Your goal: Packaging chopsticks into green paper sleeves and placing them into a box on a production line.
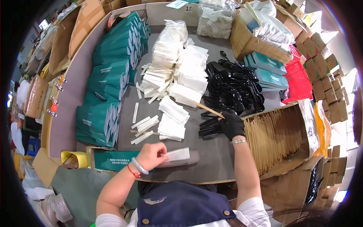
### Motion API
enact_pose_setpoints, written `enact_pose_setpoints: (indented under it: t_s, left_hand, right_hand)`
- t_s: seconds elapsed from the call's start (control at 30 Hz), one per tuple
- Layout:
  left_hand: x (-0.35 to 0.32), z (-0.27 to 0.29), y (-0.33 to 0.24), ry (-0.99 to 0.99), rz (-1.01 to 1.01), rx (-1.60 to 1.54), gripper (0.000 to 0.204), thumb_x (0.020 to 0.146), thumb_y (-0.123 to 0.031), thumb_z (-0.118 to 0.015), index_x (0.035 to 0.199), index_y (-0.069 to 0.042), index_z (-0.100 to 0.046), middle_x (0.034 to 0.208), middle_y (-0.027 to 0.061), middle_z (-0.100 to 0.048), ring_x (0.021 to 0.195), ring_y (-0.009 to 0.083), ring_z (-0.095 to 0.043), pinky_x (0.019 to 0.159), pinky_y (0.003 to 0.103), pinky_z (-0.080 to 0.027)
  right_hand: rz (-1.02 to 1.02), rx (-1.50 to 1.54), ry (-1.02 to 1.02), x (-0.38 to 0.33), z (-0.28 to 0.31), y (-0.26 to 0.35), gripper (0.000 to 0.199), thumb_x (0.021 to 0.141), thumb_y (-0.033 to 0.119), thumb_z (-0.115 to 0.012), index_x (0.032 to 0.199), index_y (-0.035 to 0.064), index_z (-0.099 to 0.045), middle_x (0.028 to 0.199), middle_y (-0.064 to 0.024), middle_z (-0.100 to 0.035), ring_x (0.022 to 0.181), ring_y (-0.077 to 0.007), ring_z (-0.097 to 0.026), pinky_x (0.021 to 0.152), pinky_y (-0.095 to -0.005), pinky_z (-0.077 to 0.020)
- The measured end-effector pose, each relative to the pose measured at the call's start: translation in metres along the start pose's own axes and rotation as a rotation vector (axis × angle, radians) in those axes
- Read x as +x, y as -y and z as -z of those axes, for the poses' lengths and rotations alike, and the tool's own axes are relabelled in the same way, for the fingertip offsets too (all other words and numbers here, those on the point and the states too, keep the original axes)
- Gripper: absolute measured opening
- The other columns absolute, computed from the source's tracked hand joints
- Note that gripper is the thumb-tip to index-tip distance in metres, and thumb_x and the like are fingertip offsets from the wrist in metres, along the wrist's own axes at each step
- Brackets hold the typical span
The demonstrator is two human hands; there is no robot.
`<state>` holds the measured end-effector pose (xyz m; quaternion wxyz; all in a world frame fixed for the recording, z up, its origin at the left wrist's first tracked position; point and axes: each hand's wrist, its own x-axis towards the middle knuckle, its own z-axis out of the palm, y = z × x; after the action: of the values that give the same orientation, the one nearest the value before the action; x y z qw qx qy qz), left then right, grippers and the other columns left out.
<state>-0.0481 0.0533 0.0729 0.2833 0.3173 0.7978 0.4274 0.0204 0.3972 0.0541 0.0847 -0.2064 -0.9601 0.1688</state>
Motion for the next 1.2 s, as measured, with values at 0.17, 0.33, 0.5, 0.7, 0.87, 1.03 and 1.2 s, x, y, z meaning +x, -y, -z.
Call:
enact_pose_setpoints:
  t_s: [0.17,0.33,0.5,0.7,0.87,1.03,1.2]
  left_hand:
    - [-0.023,-0.018,0.016,-0.274,-0.288,0.534,0.019,0.063,-0.014,-0.079,0.076,-0.014,-0.066,0.084,0.0004,-0.055,0.08,0.0237,-0.051,0.069,0.036,-0.041]
    - [-0.032,-0.027,0.023,-0.339,-0.333,0.617,0.013,0.066,-0.011,-0.075,0.075,-0.014,-0.066,0.079,-0.0002,-0.053,0.076,0.0219,-0.05,0.067,0.036,-0.04]
    - [-0.04,-0.031,0.021,-0.365,-0.35,0.623,0.011,0.068,-0.007,-0.071,0.075,-0.014,-0.066,0.078,-0.001,-0.053,0.075,0.0212,-0.05,0.067,0.035,-0.04]
    - [-0.05,-0.033,0.026,-0.447,-0.353,0.574,0.011,0.069,-0.008,-0.07,0.078,-0.014,-0.067,0.082,-0.0024,-0.057,0.081,0.0198,-0.053,0.069,0.035,-0.039]
    - [-0.055,-0.033,0.022,-0.383,-0.343,0.637,0.016,0.068,-0.008,-0.071,0.082,-0.014,-0.068,0.087,-0.0036,-0.06,0.084,0.0189,-0.053,0.075,0.035,-0.039]
    - [-0.069,-0.028,0.014,-0.412,-0.333,0.626,0.018,0.069,-0.009,-0.07,0.086,-0.014,-0.069,0.091,-0.0042,-0.061,0.087,0.0188,-0.053,0.077,0.035,-0.039]
    - [-0.088,-0.023,0.013,-0.404,-0.314,0.581,0.026,0.065,-0.007,-0.074,0.09,-0.012,-0.071,0.094,-0.0022,-0.063,0.087,0.0212,-0.054,0.079,0.036,-0.041]
  right_hand:
    - [0.013,-0.199,0.18,0.016,0.0,-0.001,0.017,0.076,0.023,-0.068,0.09,0.0132,-0.07,0.091,-0.0136,-0.064,0.088,-0.0336,-0.063,0.075,-0.0434,-0.0504]
    - [0.101,-0.223,0.216,0.018,0.0,-0.004,0.016,0.076,0.023,-0.066,0.088,0.0129,-0.07,0.089,-0.0126,-0.064,0.089,-0.0341,-0.063,0.075,-0.0441,-0.0498]
    - [0.169,-0.221,0.213,0.019,-0.003,-0.008,0.015,0.077,0.021,-0.065,0.088,0.0113,-0.069,0.088,-0.0122,-0.063,0.087,-0.0341,-0.063,0.075,-0.0433,-0.0498]
    - [0.151,-0.088,0.126,0.01,0.003,-0.009,0.016,0.078,0.02,-0.066,0.091,0.0105,-0.068,0.092,-0.0141,-0.065,0.089,-0.0342,-0.063,0.076,-0.0426,-0.0503]
    - [0.029,-0.098,0.173,0.003,0.004,-0.008,0.019,0.076,0.019,-0.069,0.092,0.0102,-0.068,0.091,-0.0128,-0.065,0.088,-0.0338,-0.063,0.075,-0.0418,-0.0499]
    - [0.022,-0.005,0.112,-0.007,0.009,0.003,0.014,0.073,0.019,-0.071,0.085,0.0103,-0.069,0.085,-0.0125,-0.066,0.082,-0.0324,-0.064,0.071,-0.0404,-0.0505]
    - [0.12,0.182,0.206,-0.046,0.025,0.062,0.019,0.072,0.019,-0.073,0.086,0.0074,-0.069,0.084,-0.0138,-0.065,0.079,-0.0336,-0.064,0.071,-0.0407,-0.0505]
